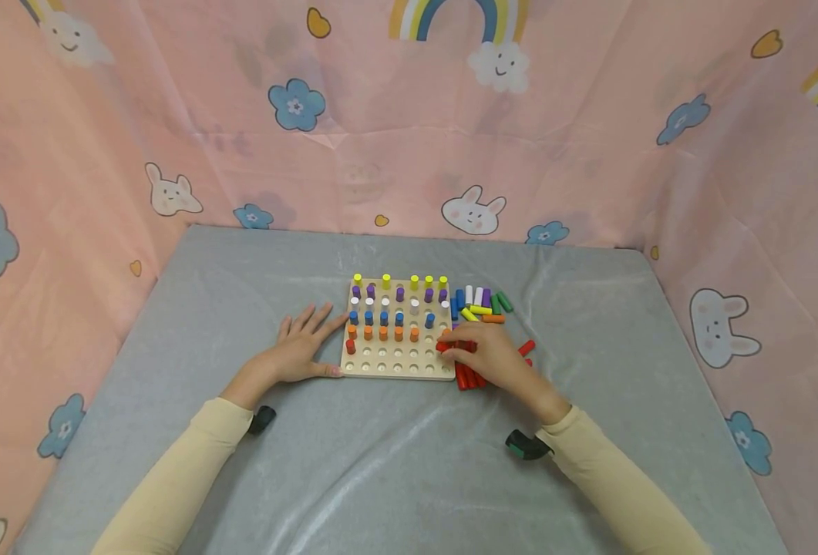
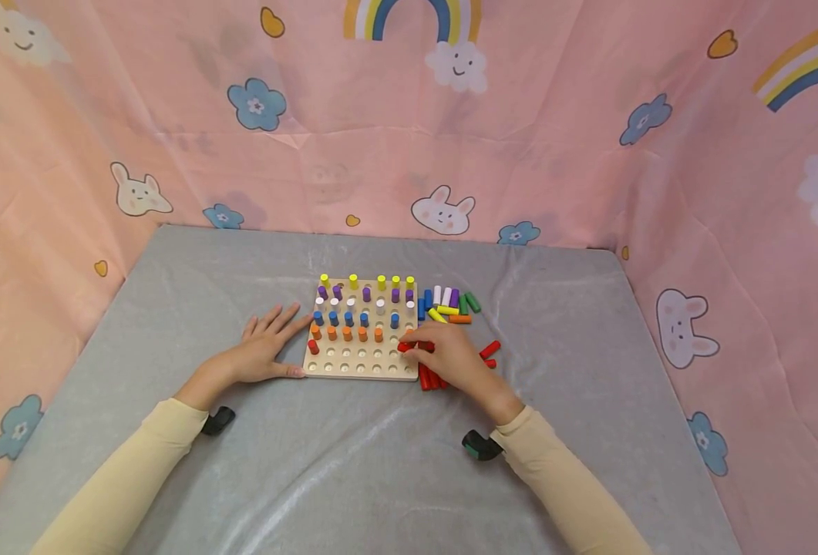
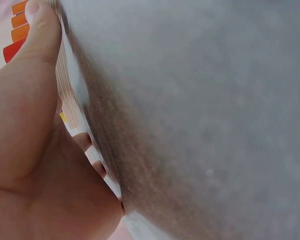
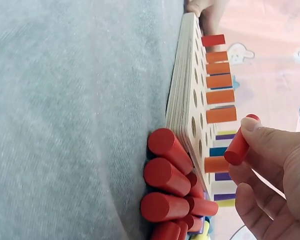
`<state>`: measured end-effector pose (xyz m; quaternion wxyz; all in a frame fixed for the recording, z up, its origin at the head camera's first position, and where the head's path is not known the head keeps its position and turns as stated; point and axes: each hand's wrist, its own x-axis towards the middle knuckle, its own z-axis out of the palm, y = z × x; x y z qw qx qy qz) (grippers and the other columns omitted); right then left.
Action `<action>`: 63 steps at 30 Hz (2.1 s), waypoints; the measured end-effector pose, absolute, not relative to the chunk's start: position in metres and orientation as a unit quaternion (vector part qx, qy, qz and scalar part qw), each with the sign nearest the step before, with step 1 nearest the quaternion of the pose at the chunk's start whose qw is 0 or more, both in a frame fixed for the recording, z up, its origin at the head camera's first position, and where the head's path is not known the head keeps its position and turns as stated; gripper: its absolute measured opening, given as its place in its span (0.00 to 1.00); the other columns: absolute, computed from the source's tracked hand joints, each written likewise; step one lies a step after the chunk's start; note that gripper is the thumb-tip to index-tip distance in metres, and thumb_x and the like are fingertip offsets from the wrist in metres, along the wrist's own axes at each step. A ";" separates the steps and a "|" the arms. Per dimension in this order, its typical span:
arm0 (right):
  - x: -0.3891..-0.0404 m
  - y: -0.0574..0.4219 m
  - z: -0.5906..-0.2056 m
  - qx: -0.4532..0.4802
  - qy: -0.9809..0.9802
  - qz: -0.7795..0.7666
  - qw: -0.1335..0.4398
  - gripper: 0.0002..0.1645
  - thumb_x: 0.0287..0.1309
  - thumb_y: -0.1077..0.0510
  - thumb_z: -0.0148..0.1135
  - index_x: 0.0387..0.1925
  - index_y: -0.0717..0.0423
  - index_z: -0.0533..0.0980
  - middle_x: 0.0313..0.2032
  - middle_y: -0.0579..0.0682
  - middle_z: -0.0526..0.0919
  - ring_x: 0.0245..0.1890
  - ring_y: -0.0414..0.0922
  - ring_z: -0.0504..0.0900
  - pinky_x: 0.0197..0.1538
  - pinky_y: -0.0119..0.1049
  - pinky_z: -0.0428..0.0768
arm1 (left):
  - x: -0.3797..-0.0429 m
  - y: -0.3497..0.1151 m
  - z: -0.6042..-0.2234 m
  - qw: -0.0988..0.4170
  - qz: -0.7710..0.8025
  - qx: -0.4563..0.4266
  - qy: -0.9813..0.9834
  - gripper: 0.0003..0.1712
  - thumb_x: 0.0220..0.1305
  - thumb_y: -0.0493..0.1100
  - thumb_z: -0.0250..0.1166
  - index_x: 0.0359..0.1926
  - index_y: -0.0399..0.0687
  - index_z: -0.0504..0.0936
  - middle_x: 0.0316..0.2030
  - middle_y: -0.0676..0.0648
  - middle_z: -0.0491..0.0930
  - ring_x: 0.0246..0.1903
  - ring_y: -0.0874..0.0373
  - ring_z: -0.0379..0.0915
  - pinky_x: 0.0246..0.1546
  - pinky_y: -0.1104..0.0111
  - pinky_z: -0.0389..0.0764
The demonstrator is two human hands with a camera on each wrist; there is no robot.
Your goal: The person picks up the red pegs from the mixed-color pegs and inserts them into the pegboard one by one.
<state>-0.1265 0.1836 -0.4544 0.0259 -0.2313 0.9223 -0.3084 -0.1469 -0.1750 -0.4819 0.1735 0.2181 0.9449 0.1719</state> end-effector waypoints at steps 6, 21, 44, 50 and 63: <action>-0.126 0.178 -0.454 -0.246 0.917 -0.315 0.015 0.17 0.53 0.53 0.74 0.46 0.50 0.87 0.39 0.45 0.90 0.34 0.40 0.79 0.40 0.34 0.82 | -0.148 -0.175 -0.483 0.173 0.174 0.219 0.944 0.59 0.55 0.66 0.69 0.79 0.63 0.45 0.80 0.40 0.36 0.78 0.34 0.27 0.70 0.31 0.34; -0.125 0.163 -0.457 -0.246 0.906 -0.343 0.022 0.15 0.53 0.53 0.74 0.44 0.49 0.87 0.36 0.43 0.89 0.31 0.37 0.78 0.34 0.32 0.79 | -0.147 -0.175 -0.483 0.174 0.171 0.221 0.944 0.59 0.55 0.67 0.68 0.79 0.63 0.45 0.80 0.41 0.35 0.78 0.35 0.27 0.70 0.31 0.34; -0.129 0.143 -0.461 -0.272 0.895 -0.352 0.023 0.14 0.55 0.54 0.73 0.44 0.48 0.87 0.34 0.44 0.88 0.28 0.34 0.79 0.32 0.26 0.78 | -0.146 -0.174 -0.480 0.175 0.168 0.219 0.945 0.59 0.55 0.66 0.68 0.79 0.62 0.46 0.80 0.41 0.36 0.78 0.34 0.28 0.71 0.31 0.35; -0.129 0.137 -0.462 -0.270 0.896 -0.351 0.021 0.13 0.54 0.53 0.74 0.43 0.48 0.87 0.34 0.43 0.88 0.32 0.36 0.79 0.36 0.27 0.79 | -0.145 -0.175 -0.480 0.172 0.170 0.221 0.945 0.59 0.55 0.67 0.68 0.79 0.62 0.46 0.80 0.41 0.36 0.78 0.34 0.28 0.70 0.30 0.35; -0.133 0.124 -0.467 -0.287 0.884 -0.369 0.016 0.13 0.55 0.55 0.73 0.43 0.52 0.86 0.34 0.45 0.89 0.33 0.35 0.83 0.38 0.27 0.82 | -0.145 -0.175 -0.482 0.171 0.169 0.221 0.945 0.59 0.55 0.67 0.68 0.79 0.63 0.46 0.80 0.41 0.36 0.78 0.35 0.29 0.70 0.30 0.36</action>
